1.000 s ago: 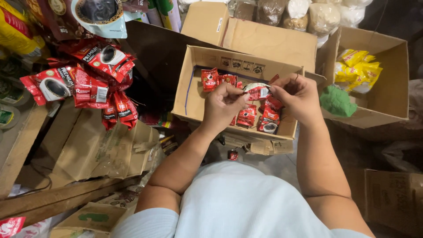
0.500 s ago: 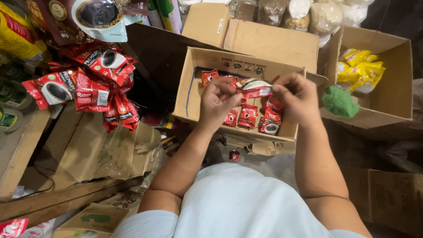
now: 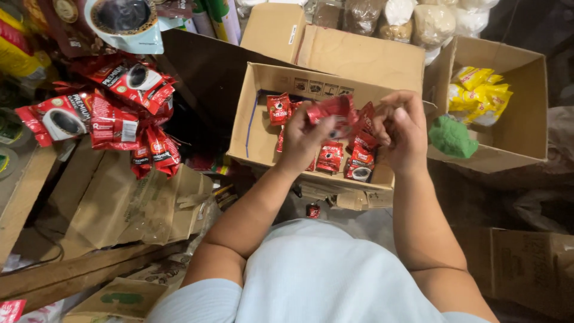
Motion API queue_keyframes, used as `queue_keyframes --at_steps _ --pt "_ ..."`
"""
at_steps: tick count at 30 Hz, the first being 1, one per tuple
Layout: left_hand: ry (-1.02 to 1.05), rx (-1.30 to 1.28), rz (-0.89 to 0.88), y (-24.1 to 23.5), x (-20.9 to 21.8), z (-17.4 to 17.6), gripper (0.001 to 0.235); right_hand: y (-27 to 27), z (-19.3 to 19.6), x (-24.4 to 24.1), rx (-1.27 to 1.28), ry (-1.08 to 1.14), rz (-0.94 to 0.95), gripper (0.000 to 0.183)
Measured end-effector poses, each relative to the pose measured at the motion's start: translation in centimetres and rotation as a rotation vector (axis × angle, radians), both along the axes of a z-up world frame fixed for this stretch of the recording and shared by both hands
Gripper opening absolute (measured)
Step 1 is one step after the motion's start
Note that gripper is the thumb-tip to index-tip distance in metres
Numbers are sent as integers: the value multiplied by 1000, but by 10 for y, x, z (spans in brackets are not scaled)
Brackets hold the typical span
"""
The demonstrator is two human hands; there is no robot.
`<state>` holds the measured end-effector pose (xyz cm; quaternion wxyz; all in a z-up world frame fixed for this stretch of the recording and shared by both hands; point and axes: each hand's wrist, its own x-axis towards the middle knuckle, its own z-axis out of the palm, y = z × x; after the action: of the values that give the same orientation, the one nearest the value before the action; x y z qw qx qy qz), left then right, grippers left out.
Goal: Organizing and sorting Nescafe coffee sachets inside a cardboard box.
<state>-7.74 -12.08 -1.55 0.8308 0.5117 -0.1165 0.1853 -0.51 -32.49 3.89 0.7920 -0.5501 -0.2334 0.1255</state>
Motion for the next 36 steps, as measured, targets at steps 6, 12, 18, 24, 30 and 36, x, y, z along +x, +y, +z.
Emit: queue_keyframes --at_steps 6,12,18,24,30,36 --pt "93 174 -9 9 -16 52 40 4 -8 -8 142 -78 -108 23" --pt "133 547 120 14 -30 61 47 11 4 -12 -180 -359 -60 47" --pt "123 576 291 18 -35 46 30 18 9 -15 -154 -262 33 35" --pt "109 673 240 17 -45 65 26 30 25 -20 -340 -275 28 30" --pt "-29 511 241 19 -47 64 29 38 37 -30 -473 -428 38 34" --pt "4 572 263 23 -51 68 15 39 33 -31 -527 -501 9 32"
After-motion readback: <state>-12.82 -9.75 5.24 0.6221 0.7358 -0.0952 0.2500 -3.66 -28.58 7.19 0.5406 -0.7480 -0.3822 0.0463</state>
